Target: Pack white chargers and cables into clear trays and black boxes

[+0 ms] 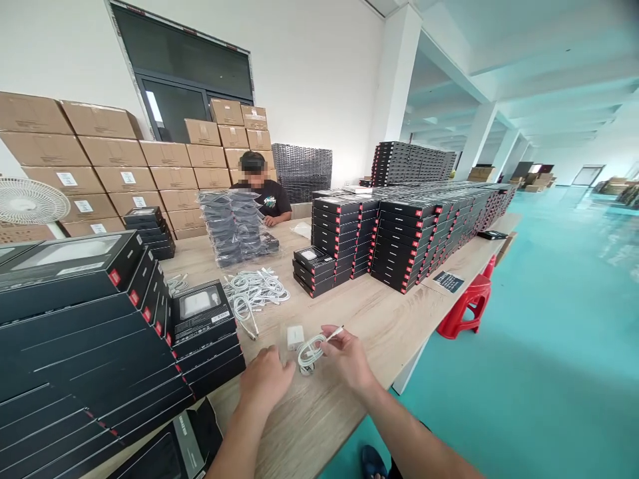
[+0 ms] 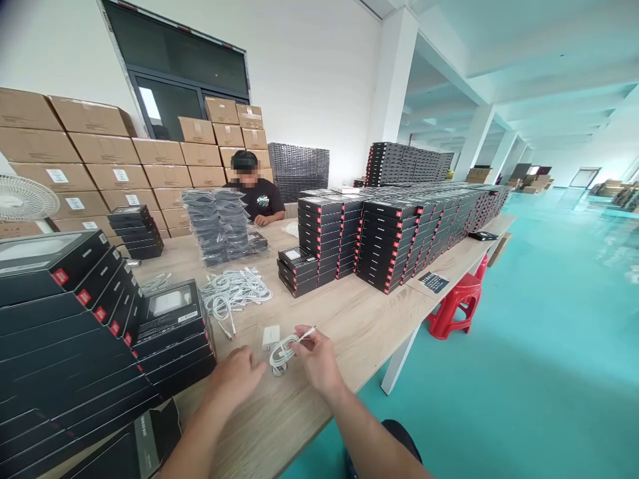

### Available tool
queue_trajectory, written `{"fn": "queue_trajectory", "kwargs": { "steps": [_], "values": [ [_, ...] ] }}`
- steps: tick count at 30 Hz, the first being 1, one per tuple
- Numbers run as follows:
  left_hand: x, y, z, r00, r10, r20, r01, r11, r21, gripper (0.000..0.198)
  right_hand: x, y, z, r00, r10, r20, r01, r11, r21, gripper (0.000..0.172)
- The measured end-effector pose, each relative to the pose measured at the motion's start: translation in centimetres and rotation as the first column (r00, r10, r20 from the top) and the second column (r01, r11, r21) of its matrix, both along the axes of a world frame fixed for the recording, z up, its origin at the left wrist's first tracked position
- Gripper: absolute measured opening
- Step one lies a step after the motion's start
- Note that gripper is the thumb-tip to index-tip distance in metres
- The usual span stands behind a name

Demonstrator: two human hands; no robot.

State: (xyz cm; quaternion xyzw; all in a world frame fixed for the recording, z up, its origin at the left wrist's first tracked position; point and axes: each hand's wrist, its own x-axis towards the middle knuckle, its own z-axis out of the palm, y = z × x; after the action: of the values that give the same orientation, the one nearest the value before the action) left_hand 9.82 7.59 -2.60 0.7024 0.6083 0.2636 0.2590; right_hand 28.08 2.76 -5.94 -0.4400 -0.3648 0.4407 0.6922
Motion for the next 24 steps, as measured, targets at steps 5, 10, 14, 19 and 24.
{"fn": "queue_trajectory", "kwargs": {
  "steps": [5, 10, 14, 19, 24],
  "values": [
    [0.9, -0.3, -0.3, 0.975, 0.005, 0.224, 0.012, 0.997, -0.076, 0.018, -1.1, 0.0, -1.7, 0.934, -0.147, 0.327, 0.143, 0.989, 0.038, 0.024],
    [2.3, -1.1, 0.2, 0.749, 0.043, 0.662, 0.143, 0.964, -0.224, 0.026, -0.8, -0.1, -0.3, 0.923, -0.19, 0.334, 0.18, 0.982, 0.06, 0.022],
    [2.7, -1.4, 0.3, 0.281, 0.211, 0.936, 0.414, 0.854, -0.316, 0.034, -0.6, -0.4, 0.9, 0.804, -0.279, 0.525, 0.206, 0.959, 0.194, 0.019],
    [2.6, -1.4, 0.2, 0.288, 0.193, 0.938, 0.403, 0.864, -0.301, 0.031, 0.6, -0.4, 1.5, 0.911, -0.039, 0.411, -0.011, 0.993, 0.119, 0.024],
    [2.7, -1.7, 0.8, 0.312, 0.161, 0.936, 0.4, 0.872, -0.283, 0.038, 1.8, -0.1, 3.0, 0.967, 0.256, -0.01, -0.256, 0.965, -0.063, 0.049]
  ]
}}
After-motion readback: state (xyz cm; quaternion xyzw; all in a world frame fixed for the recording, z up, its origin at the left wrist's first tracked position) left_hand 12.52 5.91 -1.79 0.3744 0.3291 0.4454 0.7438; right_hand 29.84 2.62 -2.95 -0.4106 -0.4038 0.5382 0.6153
